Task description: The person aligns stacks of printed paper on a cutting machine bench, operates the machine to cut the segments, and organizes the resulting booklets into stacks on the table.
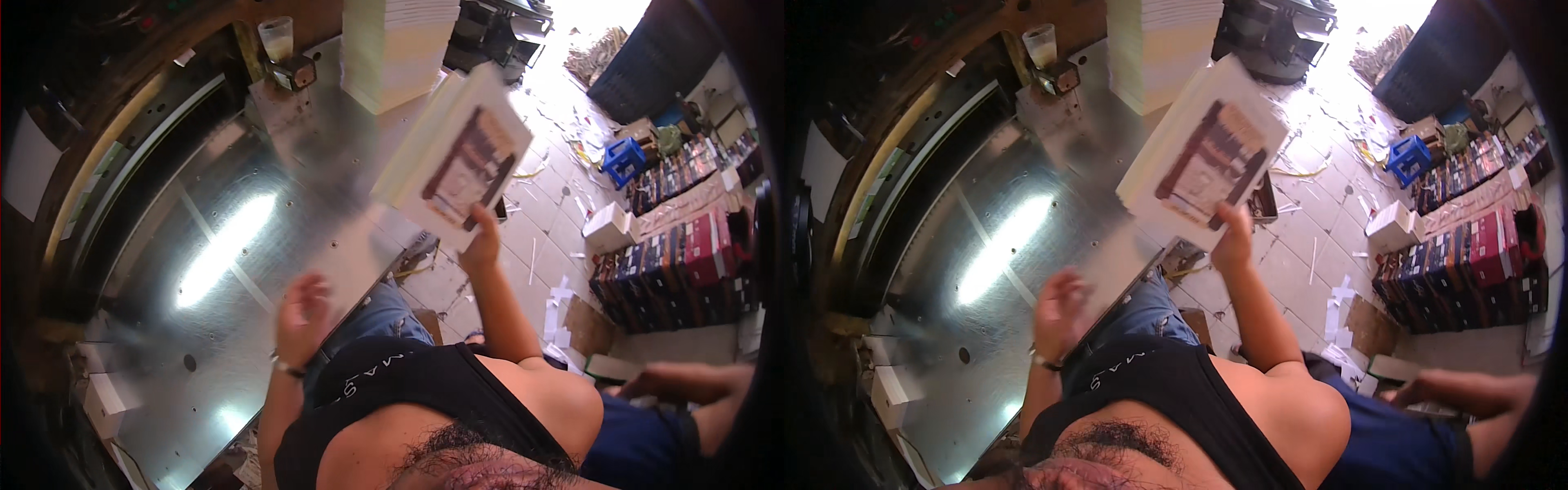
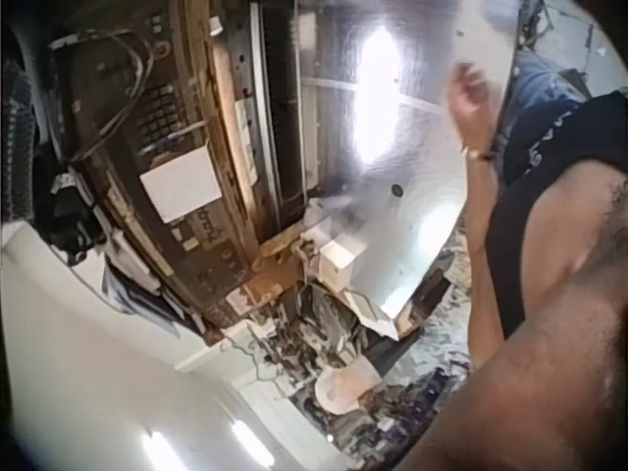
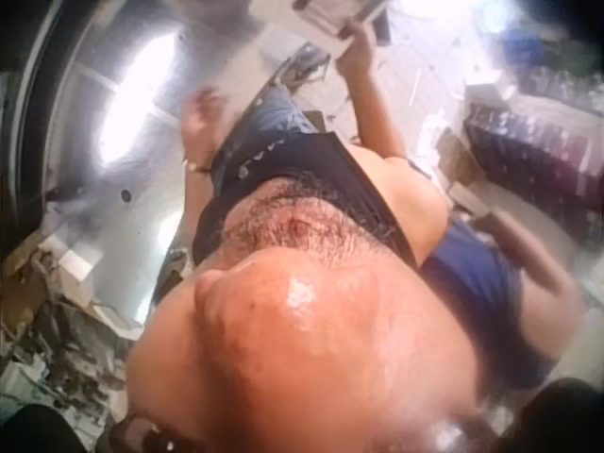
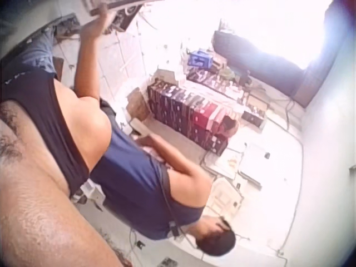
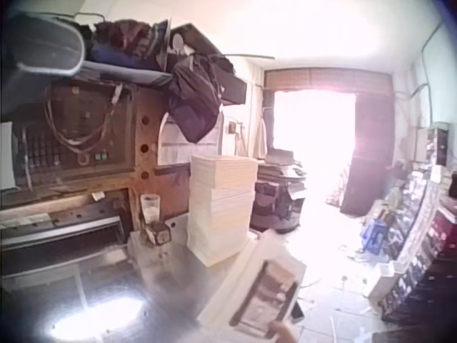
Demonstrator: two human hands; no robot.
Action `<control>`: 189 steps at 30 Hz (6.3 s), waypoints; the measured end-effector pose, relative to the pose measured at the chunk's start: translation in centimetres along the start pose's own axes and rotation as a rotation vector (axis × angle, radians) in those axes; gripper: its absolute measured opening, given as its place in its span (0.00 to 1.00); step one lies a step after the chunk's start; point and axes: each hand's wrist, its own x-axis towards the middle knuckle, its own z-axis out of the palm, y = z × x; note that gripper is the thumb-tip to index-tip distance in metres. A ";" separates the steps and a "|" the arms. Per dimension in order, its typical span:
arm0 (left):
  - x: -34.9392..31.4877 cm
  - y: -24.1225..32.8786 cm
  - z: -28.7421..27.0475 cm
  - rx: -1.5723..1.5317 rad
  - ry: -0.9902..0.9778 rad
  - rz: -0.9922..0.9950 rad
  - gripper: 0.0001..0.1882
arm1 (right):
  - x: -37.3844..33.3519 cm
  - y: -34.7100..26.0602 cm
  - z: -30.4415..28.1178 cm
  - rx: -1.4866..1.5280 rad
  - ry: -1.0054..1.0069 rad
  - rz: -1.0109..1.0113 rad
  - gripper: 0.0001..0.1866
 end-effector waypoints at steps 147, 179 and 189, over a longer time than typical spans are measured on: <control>-13.3 2.1 -5.8 0.448 0.762 0.724 0.27 | -5.5 10.3 14.7 -0.805 -1.610 -0.078 0.10; -10.1 0.5 -5.3 0.358 0.853 0.574 0.56 | -5.8 11.7 13.5 -0.732 -1.297 0.577 0.38; -9.6 -2.5 -5.8 0.250 0.917 0.559 0.58 | -3.7 6.9 19.8 -0.595 -1.399 -0.156 0.54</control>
